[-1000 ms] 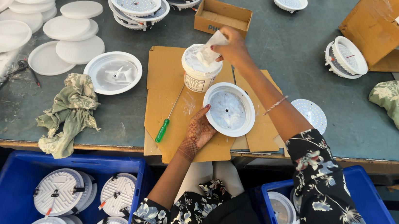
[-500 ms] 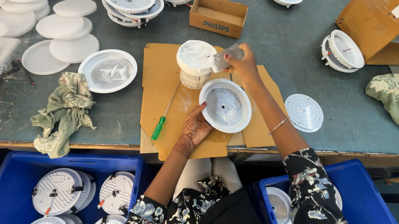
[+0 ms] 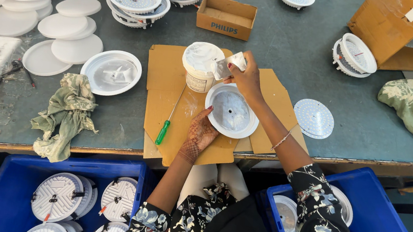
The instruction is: The person scoops white paste from a tub and spreads it onto the interior surface of white circular light fixture housings using a small rectangular tool. They handle each housing one at a time, apply the paste, and place the finished units into a blue crate.
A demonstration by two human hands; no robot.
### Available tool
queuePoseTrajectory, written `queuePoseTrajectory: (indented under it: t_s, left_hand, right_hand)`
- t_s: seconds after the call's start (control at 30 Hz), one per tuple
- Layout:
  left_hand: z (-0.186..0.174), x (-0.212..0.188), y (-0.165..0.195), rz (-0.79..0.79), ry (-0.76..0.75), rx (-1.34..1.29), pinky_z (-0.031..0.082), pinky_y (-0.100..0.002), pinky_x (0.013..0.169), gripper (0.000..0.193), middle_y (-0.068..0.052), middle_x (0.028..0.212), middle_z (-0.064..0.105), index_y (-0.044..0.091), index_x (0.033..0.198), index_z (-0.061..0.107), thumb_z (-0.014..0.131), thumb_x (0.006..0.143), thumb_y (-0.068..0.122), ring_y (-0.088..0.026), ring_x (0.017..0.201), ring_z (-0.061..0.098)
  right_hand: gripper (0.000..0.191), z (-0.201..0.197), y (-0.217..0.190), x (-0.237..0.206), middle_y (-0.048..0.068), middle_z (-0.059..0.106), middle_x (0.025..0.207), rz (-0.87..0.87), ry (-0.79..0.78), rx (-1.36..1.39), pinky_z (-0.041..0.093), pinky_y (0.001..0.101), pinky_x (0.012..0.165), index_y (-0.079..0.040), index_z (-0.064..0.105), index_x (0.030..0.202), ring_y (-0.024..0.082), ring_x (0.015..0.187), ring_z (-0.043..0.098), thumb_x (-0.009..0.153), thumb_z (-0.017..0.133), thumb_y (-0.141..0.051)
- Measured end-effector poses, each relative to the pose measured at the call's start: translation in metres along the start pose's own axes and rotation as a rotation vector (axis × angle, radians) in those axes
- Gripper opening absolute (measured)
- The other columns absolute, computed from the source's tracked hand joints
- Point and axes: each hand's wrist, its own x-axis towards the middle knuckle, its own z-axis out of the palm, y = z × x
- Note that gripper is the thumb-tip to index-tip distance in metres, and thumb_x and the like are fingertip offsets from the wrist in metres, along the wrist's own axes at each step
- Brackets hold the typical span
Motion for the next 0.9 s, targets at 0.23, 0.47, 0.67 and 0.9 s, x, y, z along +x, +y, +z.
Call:
queuePoseTrajectory:
  t_s: [0.23, 0.47, 0.67, 0.9]
  left_hand:
    - [0.003, -0.001, 0.0, -0.006, -0.036, 0.0, 0.042, -0.052, 0.115, 0.054, -0.019, 0.143, 0.054, -0.001, 0.141, 0.046, 0.064, 0.094, 0.017, -0.035, 0.134, 0.053]
    - [0.009, -0.007, 0.0, 0.002, -0.072, 0.009, 0.041, -0.051, 0.118, 0.055, -0.02, 0.146, 0.053, -0.002, 0.143, 0.044, 0.064, 0.096, 0.018, -0.034, 0.138, 0.051]
    - [0.01, -0.009, 0.001, -0.005, -0.058, 0.03, 0.042, -0.053, 0.116, 0.057, -0.02, 0.145, 0.053, -0.002, 0.144, 0.042, 0.062, 0.095, 0.019, -0.035, 0.137, 0.051]
    - [0.009, -0.008, 0.0, -0.007, -0.086, 0.03, 0.041, -0.052, 0.117, 0.058, -0.019, 0.145, 0.053, -0.002, 0.145, 0.041, 0.061, 0.095, 0.019, -0.035, 0.137, 0.051]
  right_hand:
    - [0.022, 0.016, 0.005, -0.005, 0.018, 0.072, 0.096, -0.071, 0.038, -0.016, 0.066, 0.0326, 0.055, -0.002, 0.048, 0.112, 0.022, 0.067, 0.077, 0.097, 0.063, -0.004]
    - [0.026, 0.047, -0.003, -0.009, 0.02, 0.073, 0.092, -0.282, 0.073, -0.202, 0.06, 0.0345, 0.05, -0.002, 0.045, 0.118, 0.025, 0.064, 0.078, 0.098, 0.062, -0.002]
    - [0.029, 0.065, -0.02, -0.008, 0.022, 0.07, 0.081, -0.425, 0.052, -0.375, 0.059, 0.0386, 0.054, -0.004, 0.044, 0.123, 0.032, 0.069, 0.078, 0.101, 0.063, -0.003]
    - [0.034, 0.069, -0.032, 0.007, 0.023, 0.068, 0.08, -0.394, 0.011, -0.391, 0.056, 0.042, 0.051, -0.003, 0.041, 0.121, 0.032, 0.06, 0.075, 0.096, 0.063, 0.001]
